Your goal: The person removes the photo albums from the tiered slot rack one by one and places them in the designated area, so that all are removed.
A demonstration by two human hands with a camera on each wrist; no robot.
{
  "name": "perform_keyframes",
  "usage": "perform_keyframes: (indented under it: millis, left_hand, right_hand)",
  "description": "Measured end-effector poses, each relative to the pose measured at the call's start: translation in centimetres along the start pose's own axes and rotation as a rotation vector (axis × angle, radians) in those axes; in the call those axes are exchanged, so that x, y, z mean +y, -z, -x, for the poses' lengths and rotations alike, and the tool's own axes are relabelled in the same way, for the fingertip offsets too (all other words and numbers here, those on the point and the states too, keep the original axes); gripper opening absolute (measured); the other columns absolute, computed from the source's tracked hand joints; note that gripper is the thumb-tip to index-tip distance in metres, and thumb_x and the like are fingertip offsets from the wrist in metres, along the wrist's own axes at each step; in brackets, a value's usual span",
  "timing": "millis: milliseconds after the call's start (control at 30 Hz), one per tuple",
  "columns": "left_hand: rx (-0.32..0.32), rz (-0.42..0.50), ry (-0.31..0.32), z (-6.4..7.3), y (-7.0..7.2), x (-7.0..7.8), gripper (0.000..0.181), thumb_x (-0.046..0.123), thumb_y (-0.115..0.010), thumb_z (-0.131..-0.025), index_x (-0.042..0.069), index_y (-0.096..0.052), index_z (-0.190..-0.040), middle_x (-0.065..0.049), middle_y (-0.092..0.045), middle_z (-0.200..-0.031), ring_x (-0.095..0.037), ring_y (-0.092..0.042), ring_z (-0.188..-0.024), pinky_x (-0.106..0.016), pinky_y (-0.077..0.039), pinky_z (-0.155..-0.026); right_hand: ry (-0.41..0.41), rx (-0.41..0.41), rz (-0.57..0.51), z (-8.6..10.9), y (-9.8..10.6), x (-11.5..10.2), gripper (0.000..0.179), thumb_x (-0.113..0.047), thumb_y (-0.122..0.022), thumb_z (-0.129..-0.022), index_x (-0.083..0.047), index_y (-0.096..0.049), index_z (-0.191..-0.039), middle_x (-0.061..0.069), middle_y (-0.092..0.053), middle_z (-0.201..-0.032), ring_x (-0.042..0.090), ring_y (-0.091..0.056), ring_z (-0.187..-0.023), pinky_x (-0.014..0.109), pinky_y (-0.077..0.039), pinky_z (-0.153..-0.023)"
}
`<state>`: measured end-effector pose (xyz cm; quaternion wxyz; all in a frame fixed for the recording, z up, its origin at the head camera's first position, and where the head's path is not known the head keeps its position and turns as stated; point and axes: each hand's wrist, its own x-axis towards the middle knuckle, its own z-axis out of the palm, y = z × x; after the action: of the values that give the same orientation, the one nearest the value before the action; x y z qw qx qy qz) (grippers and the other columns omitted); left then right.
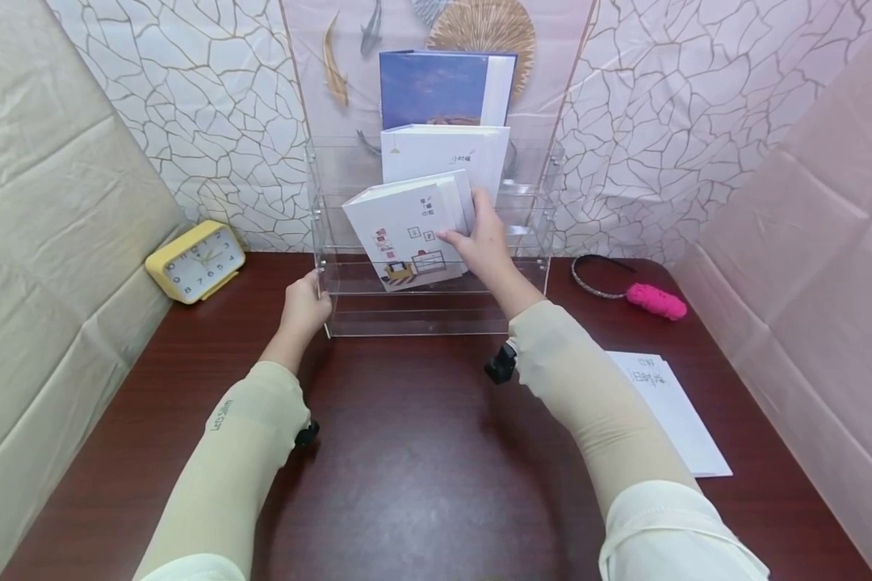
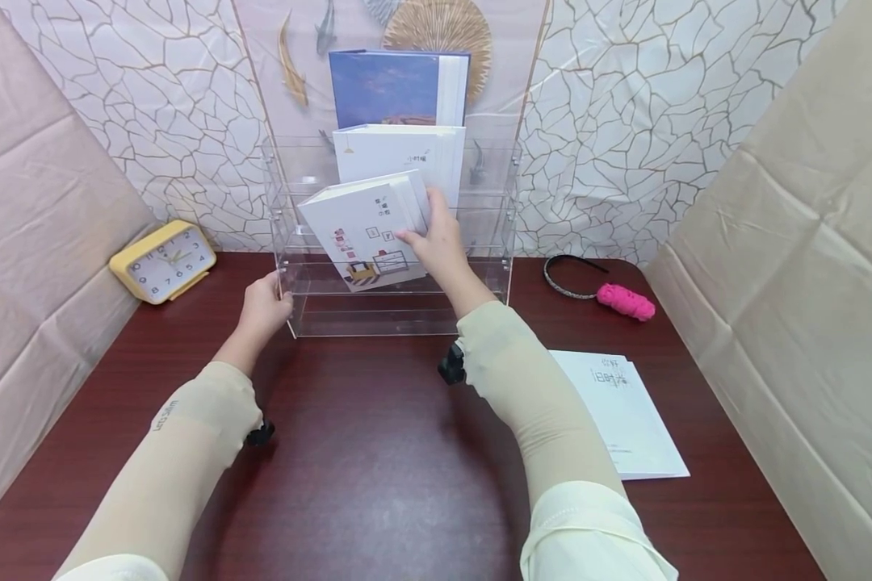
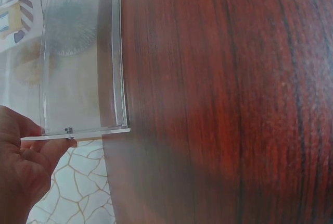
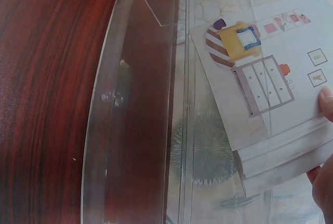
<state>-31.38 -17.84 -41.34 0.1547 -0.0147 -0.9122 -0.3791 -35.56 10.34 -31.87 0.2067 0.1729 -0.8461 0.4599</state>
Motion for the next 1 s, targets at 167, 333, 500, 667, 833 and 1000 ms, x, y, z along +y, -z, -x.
perform_keyframes:
  millis: [167,333,500,667,833,1000]
  left_hand:
    - [-0.004,0.012,-0.015,0.0,-0.3,0.2,0.028,-0.004,-0.049,-0.082,-0.009,-0.059,-0.108,-0.003,-0.042,-0.051,-0.029,-0.049,-0.069,-0.044,-0.045,-0.071]
    - [-0.011,0.004,-0.008,-0.1,-0.3,0.4,0.028,-0.004,-0.049,-0.082,-0.008,-0.059,-0.108,-0.005,-0.047,-0.052,-0.029,-0.051,-0.073,-0.043,-0.046,-0.073]
    - [-0.017,-0.007,0.009,-0.1,-0.2,0.2,0.033,-0.002,-0.049,-0.082,-0.007,-0.058,-0.114,-0.004,-0.043,-0.051,-0.027,-0.046,-0.067,-0.041,-0.043,-0.067]
    - [-0.014,-0.019,0.002,0.0,-0.1,0.0,0.029,-0.002,-0.050,-0.082,-0.007,-0.059,-0.109,-0.005,-0.044,-0.052,-0.027,-0.045,-0.066,-0.041,-0.043,-0.065]
    - [-0.006,-0.011,0.008,0.0,0.1,-0.1,0.031,-0.002,-0.050,-0.081,-0.008,-0.058,-0.110,-0.010,-0.052,-0.057,-0.029,-0.048,-0.070,-0.043,-0.044,-0.067]
    - [-0.014,-0.002,0.015,0.0,0.1,0.0,0.034,-0.002,-0.050,-0.083,-0.008,-0.057,-0.116,-0.012,-0.055,-0.060,-0.029,-0.051,-0.074,-0.043,-0.046,-0.072]
  right_hand:
    - [-0.001,0.026,-0.073,-0.2,0.6,-0.1,0.061,-0.004,-0.079,-0.071,-0.002,-0.043,-0.121,0.012,-0.058,-0.113,0.024,-0.055,-0.103,0.031,-0.044,-0.089]
    - [0.028,0.061,-0.170,-1.1,2.1,-0.5,0.058,0.004,-0.076,-0.071,0.000,-0.042,-0.117,0.011,-0.059,-0.114,0.022,-0.054,-0.103,0.029,-0.044,-0.088]
    - [0.047,0.087,-0.229,-2.1,3.9,-0.9,0.058,0.009,-0.074,-0.071,0.001,-0.041,-0.118,0.012,-0.059,-0.115,0.021,-0.053,-0.105,0.029,-0.043,-0.089]
    - [0.025,0.116,-0.262,-2.6,5.7,-1.5,0.058,0.011,-0.073,-0.071,0.001,-0.042,-0.119,0.015,-0.060,-0.113,0.023,-0.055,-0.104,0.032,-0.044,-0.088]
    - [-0.022,0.103,-0.294,-2.2,7.2,-3.3,0.052,0.014,-0.068,-0.074,0.002,-0.042,-0.118,0.019,-0.059,-0.111,0.026,-0.055,-0.102,0.034,-0.046,-0.087]
    - [-0.055,0.110,-0.330,-2.0,7.9,-3.6,0.051,0.014,-0.067,-0.075,0.000,-0.043,-0.118,0.019,-0.058,-0.107,0.027,-0.055,-0.100,0.036,-0.046,-0.086]
